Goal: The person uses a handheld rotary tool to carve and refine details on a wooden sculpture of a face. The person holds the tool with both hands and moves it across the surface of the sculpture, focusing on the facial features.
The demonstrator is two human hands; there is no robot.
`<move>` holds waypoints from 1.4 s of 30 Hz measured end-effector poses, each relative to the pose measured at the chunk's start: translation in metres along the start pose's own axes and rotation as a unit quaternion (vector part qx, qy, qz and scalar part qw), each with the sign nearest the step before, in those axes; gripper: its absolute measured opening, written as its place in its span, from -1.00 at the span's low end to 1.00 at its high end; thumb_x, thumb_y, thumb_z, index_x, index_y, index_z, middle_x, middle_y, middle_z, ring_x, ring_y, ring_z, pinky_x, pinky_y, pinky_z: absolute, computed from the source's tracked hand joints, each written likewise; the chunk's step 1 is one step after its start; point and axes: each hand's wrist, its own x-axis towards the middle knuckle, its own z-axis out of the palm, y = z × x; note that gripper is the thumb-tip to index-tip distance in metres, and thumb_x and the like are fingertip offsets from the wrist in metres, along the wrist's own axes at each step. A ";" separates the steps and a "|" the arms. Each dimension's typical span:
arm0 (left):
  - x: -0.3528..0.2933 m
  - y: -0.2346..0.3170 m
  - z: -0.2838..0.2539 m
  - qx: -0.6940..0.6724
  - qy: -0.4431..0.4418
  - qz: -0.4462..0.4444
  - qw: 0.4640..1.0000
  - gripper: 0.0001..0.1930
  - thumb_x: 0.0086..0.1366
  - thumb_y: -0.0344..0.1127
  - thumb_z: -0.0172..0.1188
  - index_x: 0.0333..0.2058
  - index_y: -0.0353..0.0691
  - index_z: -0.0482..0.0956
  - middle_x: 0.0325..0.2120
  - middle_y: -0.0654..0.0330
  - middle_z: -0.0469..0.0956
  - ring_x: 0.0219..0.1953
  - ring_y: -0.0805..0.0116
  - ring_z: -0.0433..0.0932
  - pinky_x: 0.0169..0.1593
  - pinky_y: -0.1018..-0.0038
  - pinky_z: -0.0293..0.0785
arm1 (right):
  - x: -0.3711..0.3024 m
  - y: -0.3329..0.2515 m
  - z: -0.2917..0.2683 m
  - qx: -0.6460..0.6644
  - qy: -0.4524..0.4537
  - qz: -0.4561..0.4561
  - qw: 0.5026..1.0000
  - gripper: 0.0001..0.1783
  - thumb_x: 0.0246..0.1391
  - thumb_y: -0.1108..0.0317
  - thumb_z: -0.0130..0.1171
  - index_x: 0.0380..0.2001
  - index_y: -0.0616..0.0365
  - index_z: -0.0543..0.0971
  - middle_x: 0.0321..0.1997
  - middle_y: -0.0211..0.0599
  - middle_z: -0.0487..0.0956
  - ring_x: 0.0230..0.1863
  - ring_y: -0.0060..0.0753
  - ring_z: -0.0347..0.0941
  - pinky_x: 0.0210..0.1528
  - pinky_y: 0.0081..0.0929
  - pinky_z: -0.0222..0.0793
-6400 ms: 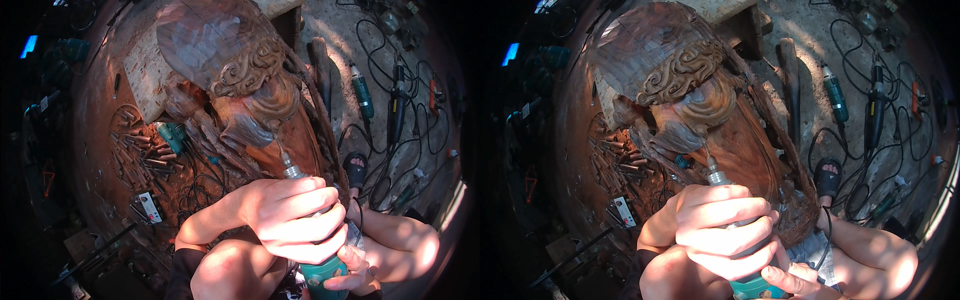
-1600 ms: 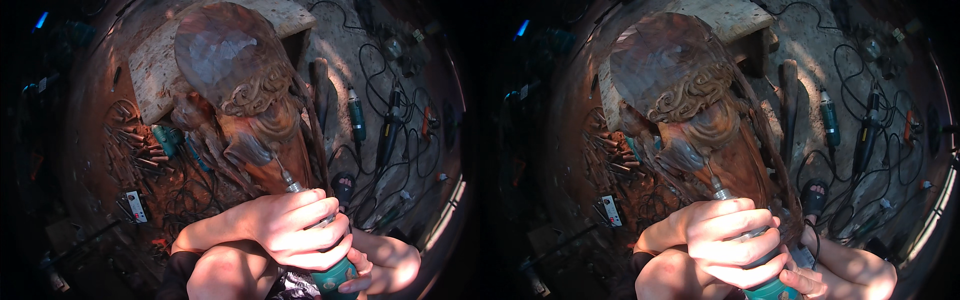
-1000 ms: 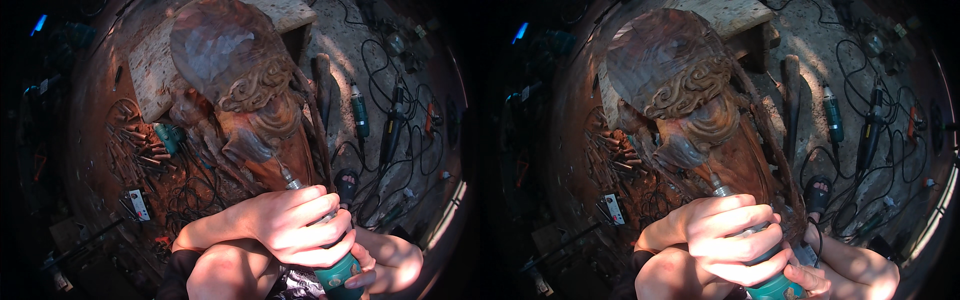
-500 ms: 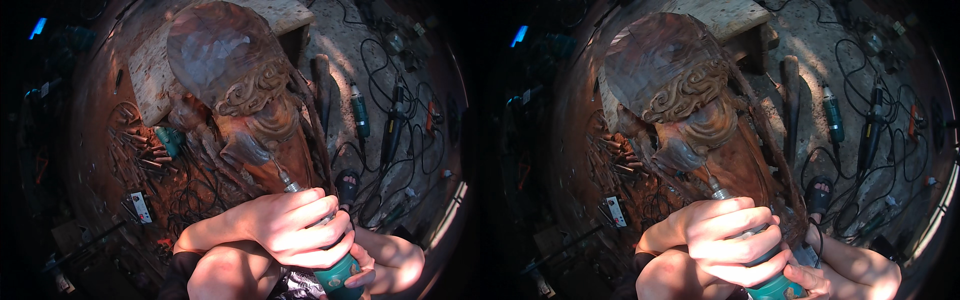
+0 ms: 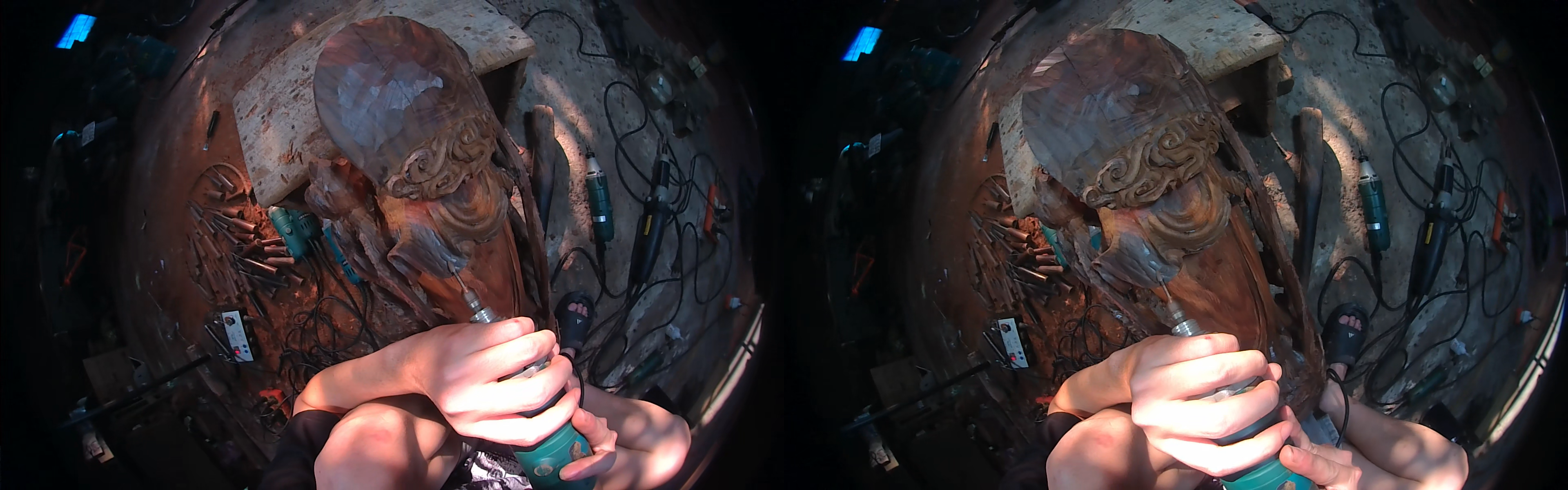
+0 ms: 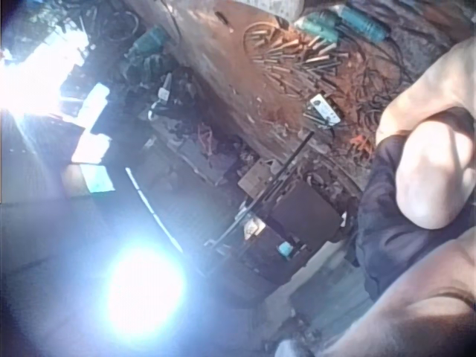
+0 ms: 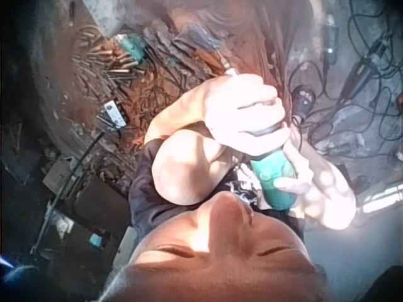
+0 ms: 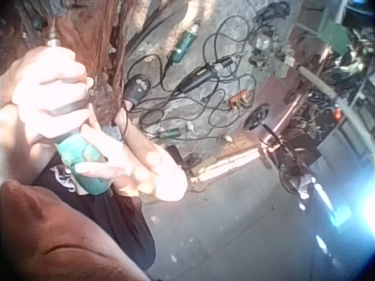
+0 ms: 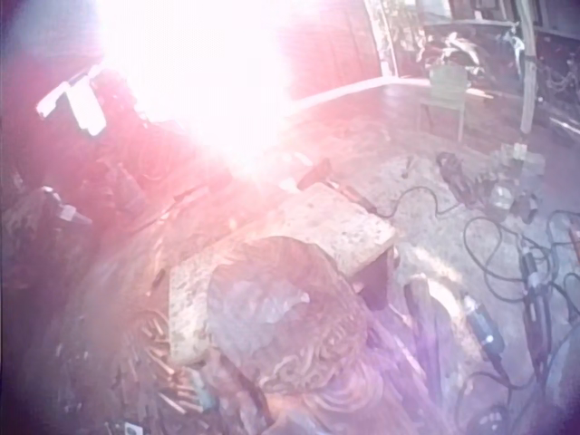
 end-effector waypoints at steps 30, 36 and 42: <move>-0.004 0.000 0.003 -0.059 0.117 -0.002 0.991 -0.76 0.22 -0.49 0.42 -0.13 -0.24 0.68 -0.27 0.04 0.65 -0.35 0.12 0.66 -0.32 0.36 0.62 | 0.010 0.004 0.023 -0.130 0.024 0.013 0.991 -0.19 0.50 0.37 0.03 0.68 0.21 0.00 0.76 -0.07 0.07 0.54 -0.10 0.39 0.40 -0.27 0.51; -0.002 -0.002 0.003 -0.023 0.147 -0.002 0.989 -0.76 0.20 -0.44 0.45 -0.13 -0.20 0.69 -0.29 0.10 0.67 -0.36 0.19 0.69 -0.37 0.38 0.64 | 0.013 0.007 0.028 -0.146 0.021 0.005 0.989 -0.19 0.50 0.35 0.04 0.67 0.22 0.00 0.76 -0.07 0.07 0.55 -0.10 0.38 0.41 -0.26 0.50; 0.000 -0.003 -0.009 -0.014 0.127 -0.024 0.991 -0.76 0.20 -0.37 0.47 -0.14 -0.15 0.72 -0.27 0.13 0.70 -0.35 0.22 0.71 -0.37 0.42 0.64 | 0.014 0.009 0.032 -0.164 0.011 -0.001 0.986 -0.18 0.49 0.33 0.04 0.67 0.23 0.01 0.76 -0.07 0.07 0.55 -0.09 0.37 0.42 -0.26 0.48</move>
